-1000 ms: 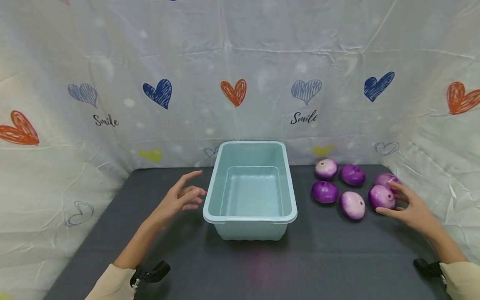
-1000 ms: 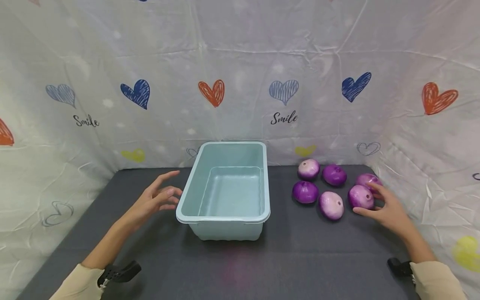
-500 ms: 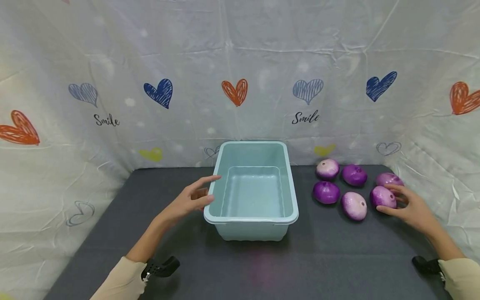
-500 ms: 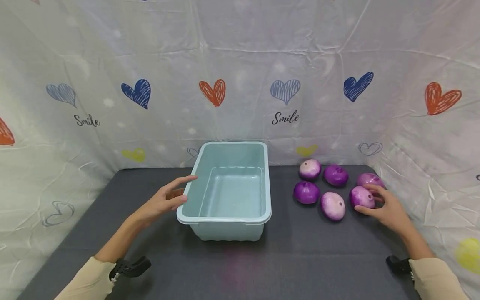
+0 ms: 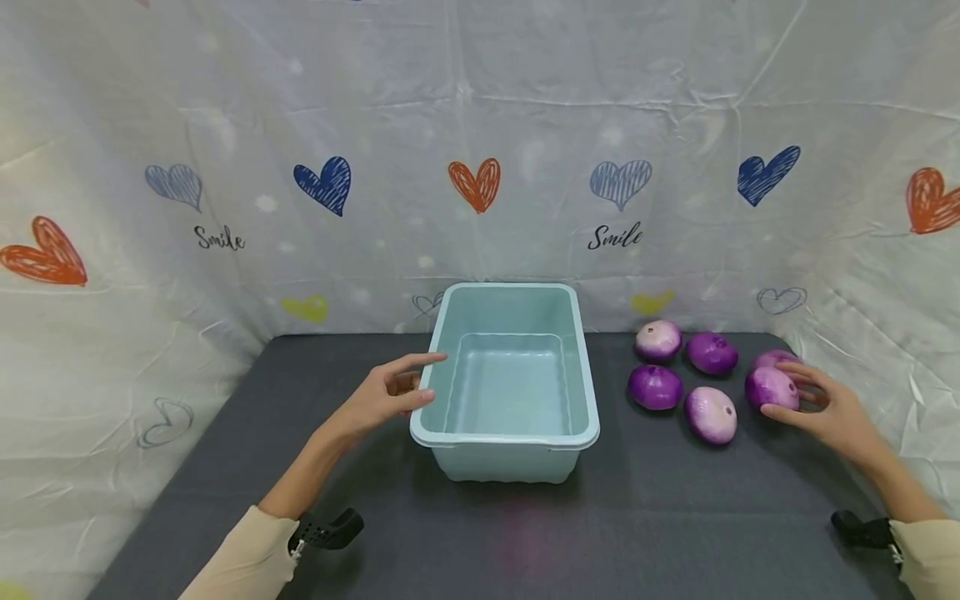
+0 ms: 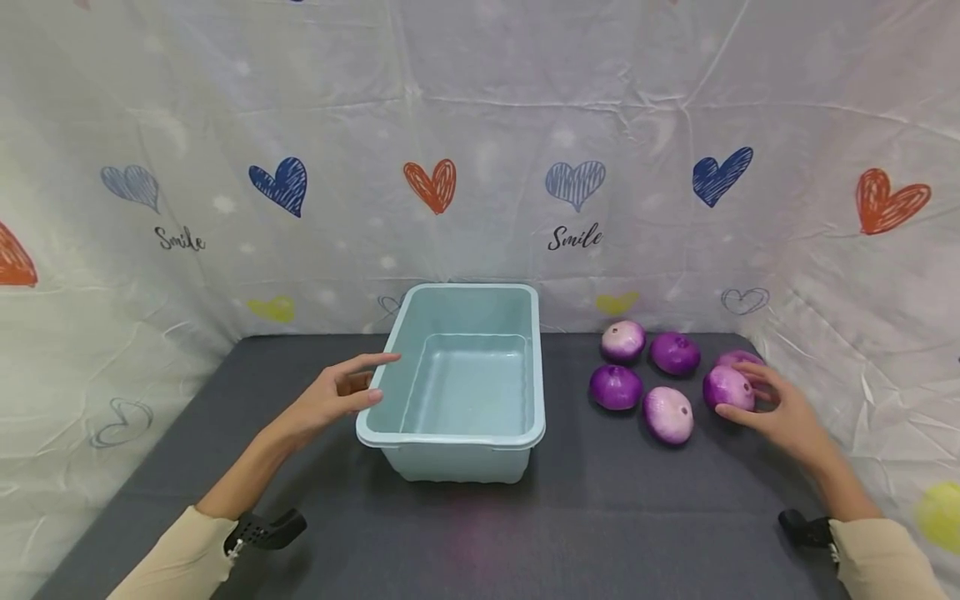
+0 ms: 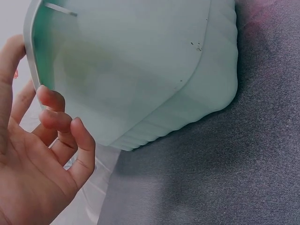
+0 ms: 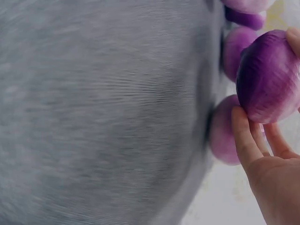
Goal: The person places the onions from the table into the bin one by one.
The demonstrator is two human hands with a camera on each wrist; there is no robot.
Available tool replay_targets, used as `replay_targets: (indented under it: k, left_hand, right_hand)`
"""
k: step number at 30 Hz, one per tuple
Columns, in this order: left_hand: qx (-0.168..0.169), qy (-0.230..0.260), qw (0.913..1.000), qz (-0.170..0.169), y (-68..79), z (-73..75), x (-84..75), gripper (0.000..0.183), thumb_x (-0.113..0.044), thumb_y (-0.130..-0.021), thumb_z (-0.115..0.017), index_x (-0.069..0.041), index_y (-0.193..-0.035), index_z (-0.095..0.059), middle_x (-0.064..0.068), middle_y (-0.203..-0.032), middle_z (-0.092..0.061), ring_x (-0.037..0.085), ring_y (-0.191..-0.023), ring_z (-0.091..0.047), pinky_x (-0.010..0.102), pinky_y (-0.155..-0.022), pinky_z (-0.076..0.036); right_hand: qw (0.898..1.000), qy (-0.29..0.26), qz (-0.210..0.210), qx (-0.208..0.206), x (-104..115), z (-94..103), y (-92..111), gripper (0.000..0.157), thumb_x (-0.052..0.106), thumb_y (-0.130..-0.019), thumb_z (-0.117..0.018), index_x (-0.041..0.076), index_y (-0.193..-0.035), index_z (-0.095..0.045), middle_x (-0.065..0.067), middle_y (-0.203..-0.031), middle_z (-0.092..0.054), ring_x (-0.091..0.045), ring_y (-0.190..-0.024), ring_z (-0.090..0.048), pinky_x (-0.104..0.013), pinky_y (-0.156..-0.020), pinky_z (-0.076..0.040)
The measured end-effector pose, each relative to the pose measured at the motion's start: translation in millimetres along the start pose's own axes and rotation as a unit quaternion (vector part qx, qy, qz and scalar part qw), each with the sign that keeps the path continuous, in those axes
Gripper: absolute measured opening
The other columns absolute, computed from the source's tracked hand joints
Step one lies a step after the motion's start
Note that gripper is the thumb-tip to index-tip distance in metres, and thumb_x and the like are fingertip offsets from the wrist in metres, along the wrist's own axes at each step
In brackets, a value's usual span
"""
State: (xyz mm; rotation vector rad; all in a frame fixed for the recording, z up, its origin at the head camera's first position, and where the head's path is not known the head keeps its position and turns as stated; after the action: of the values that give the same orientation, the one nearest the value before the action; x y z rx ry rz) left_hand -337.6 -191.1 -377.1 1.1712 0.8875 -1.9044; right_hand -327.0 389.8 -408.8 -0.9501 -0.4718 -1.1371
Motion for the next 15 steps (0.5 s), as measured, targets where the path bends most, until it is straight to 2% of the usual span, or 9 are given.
replay_targets:
  k: [5, 9, 15]
  left_hand:
    - [-0.013, -0.007, 0.9999, -0.004, 0.0, 1.6, -0.6, 0.053, -0.012, -0.100, -0.067, -0.008, -0.150, -0.051, 0.016, -0.079, -0.049, 0.018, -0.065, -0.047, 0.039, -0.063, -0.047]
    - [-0.020, -0.008, 0.9998, -0.004, 0.6, 1.4, -1.5, 0.051, -0.012, -0.101, -0.067, -0.009, -0.150, -0.052, 0.012, -0.077, -0.048, 0.022, -0.065, -0.045, 0.038, -0.062, -0.046]
    - [-0.028, -0.001, 0.9996, 0.008, 1.1, 1.2, -0.5, 0.051, -0.015, -0.101, -0.066, -0.013, -0.150, -0.053, 0.012, -0.080, -0.056, 0.024, -0.071, -0.050, 0.035, -0.064, -0.049]
  right_hand:
    - [1.000, 0.010, -0.013, 0.016, 9.8, 1.3, -5.5, 0.063, 0.004, -0.086, -0.082, 0.002, -0.143, -0.054, 0.022, -0.126, -0.054, 0.010, -0.106, -0.053, -0.010, -0.082, -0.044]
    - [0.999, 0.017, -0.029, 0.019, 14.6, 0.3, -11.1, 0.063, 0.009, -0.088, -0.082, 0.006, -0.144, -0.055, 0.019, -0.127, -0.054, 0.007, -0.106, -0.053, -0.011, -0.082, -0.044]
    - [0.999, 0.014, -0.034, 0.023, 22.4, -4.2, -23.9, 0.061, 0.012, -0.090, -0.081, 0.009, -0.145, -0.055, 0.016, -0.130, -0.054, 0.007, -0.108, -0.051, -0.010, -0.084, -0.043]
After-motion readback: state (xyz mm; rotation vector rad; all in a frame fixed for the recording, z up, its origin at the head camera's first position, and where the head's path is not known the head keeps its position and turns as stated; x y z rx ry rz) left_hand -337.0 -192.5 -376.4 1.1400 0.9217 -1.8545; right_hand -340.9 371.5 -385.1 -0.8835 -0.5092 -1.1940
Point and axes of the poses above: each hand's wrist, its own y-axis away from the middle knuckle, its own z-axis out of the back of the hand, x = y × z, the point moved 10 cm from there along -y, towards the middle knuckle
